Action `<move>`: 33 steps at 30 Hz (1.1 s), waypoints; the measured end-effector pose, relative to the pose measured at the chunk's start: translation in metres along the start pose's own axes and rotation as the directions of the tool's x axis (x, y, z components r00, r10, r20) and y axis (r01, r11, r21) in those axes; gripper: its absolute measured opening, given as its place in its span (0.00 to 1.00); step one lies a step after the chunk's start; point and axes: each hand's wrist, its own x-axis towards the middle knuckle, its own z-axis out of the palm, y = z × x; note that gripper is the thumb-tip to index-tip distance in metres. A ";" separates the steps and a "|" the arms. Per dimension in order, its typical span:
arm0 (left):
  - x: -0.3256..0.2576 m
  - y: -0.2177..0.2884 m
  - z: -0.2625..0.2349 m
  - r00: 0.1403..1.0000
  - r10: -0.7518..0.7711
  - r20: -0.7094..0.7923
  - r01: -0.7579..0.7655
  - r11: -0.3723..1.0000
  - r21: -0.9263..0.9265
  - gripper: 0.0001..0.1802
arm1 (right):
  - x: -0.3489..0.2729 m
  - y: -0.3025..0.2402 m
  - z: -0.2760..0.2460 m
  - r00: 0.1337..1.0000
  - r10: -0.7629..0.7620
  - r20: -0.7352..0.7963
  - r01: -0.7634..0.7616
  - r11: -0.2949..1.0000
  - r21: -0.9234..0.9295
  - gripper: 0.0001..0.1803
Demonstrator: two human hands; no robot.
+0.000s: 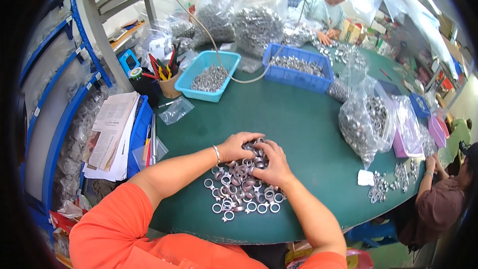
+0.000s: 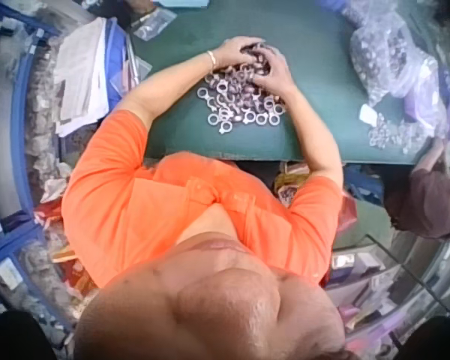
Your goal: The person assembles small metal ring components by hand, inserting a small cylindrical piece into each ring and then placing the finished units into a bag.
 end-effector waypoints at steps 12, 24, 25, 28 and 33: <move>0.017 0.018 0.031 0.930 -0.365 -0.034 0.081 0.296 -0.952 0.16 | 0.029 0.006 0.033 0.889 0.314 -0.335 -0.079 0.824 0.561 0.22; -0.039 0.063 0.019 0.943 -0.311 0.121 0.166 0.121 -0.979 0.28 | -0.022 -0.059 0.037 0.923 -0.102 -0.370 0.255 0.884 0.392 0.21; -0.051 0.064 0.016 0.975 -0.206 0.078 0.138 0.296 -0.945 0.29 | -0.033 -0.067 0.039 0.938 -0.147 -0.314 0.242 0.927 0.288 0.20; -0.072 0.074 0.010 0.996 -0.071 -0.050 0.010 0.666 -0.745 0.27 | -0.052 -0.083 0.043 0.873 -0.380 -0.305 0.383 0.922 -0.053 0.19; -0.098 0.080 0.003 0.914 0.402 -0.051 -0.398 0.914 0.076 0.21 | -0.080 -0.077 0.043 0.890 -0.439 -0.127 0.428 0.898 -0.102 0.17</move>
